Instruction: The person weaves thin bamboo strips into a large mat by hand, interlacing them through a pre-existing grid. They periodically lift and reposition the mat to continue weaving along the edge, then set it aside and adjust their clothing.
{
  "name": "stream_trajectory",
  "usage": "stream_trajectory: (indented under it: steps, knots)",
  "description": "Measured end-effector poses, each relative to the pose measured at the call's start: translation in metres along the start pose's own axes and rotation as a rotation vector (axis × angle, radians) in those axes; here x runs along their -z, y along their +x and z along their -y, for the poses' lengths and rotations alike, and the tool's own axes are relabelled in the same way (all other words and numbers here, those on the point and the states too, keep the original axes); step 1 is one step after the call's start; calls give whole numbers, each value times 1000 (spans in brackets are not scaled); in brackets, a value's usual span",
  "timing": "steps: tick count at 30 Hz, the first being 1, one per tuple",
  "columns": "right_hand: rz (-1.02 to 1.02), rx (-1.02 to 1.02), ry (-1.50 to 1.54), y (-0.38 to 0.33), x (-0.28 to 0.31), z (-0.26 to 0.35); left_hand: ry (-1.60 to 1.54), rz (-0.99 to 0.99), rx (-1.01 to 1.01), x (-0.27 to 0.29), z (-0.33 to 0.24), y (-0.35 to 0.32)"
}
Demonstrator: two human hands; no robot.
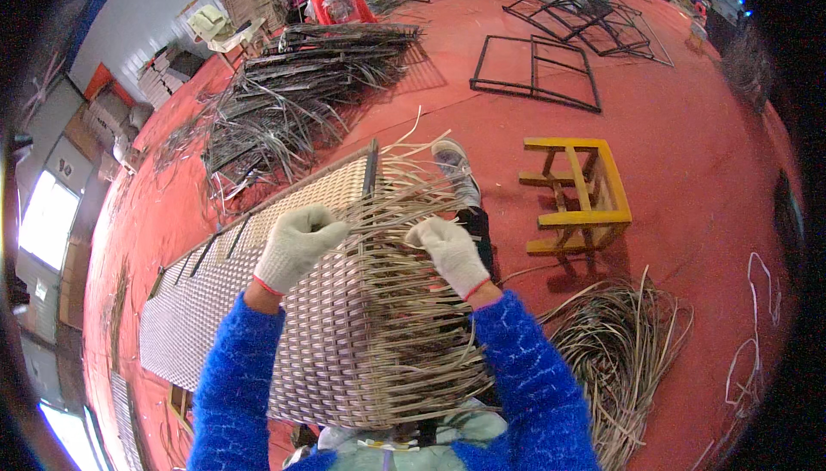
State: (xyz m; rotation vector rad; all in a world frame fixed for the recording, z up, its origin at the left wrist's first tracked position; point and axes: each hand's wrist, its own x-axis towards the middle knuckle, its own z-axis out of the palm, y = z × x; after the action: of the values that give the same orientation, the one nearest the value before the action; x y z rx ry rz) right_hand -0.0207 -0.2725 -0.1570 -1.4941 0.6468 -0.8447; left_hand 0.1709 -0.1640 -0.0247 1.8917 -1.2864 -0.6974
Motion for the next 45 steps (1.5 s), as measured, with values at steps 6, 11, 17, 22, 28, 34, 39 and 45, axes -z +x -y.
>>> stream_trajectory:
  steps: [6,11,17,22,28,34,39,45]
  knots:
    - [232,-228,-649,5,-20,3,404,-36,5,-3,13,0]
    - [325,-189,-611,12,-27,9,699,-99,-21,-27,9,2]
    - [392,-132,-566,22,-26,-16,856,-97,-24,-42,6,8]
    - [398,-155,-338,27,-27,-47,859,-5,57,-49,13,15]
    - [84,-423,-642,17,3,-97,727,-115,-276,-43,23,20]
    - [-135,-494,-188,-13,62,-108,783,19,-437,-60,30,36]
    - [-686,-130,-413,-12,82,-39,292,-5,-474,-57,37,41]
    - [-260,489,-413,-7,8,27,-461,66,-286,-8,30,24]
